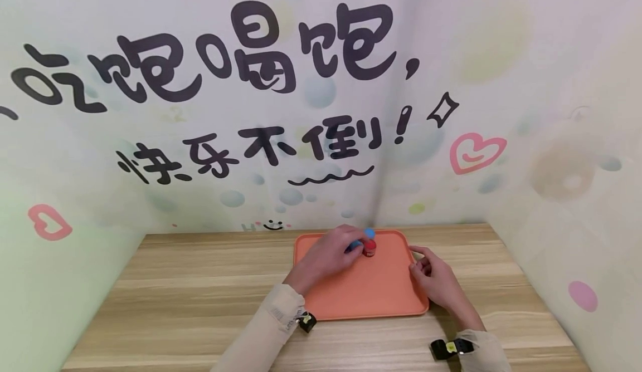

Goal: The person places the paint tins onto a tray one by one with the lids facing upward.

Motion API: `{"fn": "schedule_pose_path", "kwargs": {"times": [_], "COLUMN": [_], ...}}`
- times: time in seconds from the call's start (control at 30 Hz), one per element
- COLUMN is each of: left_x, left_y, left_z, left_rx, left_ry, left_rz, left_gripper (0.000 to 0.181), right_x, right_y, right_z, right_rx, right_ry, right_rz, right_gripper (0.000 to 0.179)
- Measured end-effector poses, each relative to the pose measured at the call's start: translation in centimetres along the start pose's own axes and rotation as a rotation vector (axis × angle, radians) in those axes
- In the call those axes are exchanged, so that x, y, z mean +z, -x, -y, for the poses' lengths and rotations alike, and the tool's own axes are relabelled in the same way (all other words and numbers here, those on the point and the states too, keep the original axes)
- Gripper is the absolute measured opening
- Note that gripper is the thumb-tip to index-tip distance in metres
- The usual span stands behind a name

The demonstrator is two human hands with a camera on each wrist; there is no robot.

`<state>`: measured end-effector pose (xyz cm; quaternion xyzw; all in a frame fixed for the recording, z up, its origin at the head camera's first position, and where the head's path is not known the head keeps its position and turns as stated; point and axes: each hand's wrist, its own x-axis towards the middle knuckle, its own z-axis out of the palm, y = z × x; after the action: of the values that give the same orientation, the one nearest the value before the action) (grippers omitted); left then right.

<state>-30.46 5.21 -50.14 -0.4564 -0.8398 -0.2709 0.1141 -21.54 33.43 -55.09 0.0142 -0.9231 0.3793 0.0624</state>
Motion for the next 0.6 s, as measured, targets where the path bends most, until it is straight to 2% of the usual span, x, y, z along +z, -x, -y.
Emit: {"fn": "schedule_pose_path", "kwargs": {"times": [0.13, 0.6], "left_x": [-1.0, -3.8], "left_y": [0.7, 4.2], "left_z": [0.5, 3.2], "left_rx": [-0.062, -0.1], "left_ry": [0.003, -0.173], "left_rz": [0.003, -0.11], "left_gripper": [0.017, 0.015], "right_x": [-0.1, -0.5], "right_y": [0.0, -0.1], "right_z": [0.1, -0.3], "right_rx": [0.0, 0.01], "right_ry": [-0.008, -0.011], "right_rz": [0.003, 0.01], "right_gripper": [0.041, 0.042]}}
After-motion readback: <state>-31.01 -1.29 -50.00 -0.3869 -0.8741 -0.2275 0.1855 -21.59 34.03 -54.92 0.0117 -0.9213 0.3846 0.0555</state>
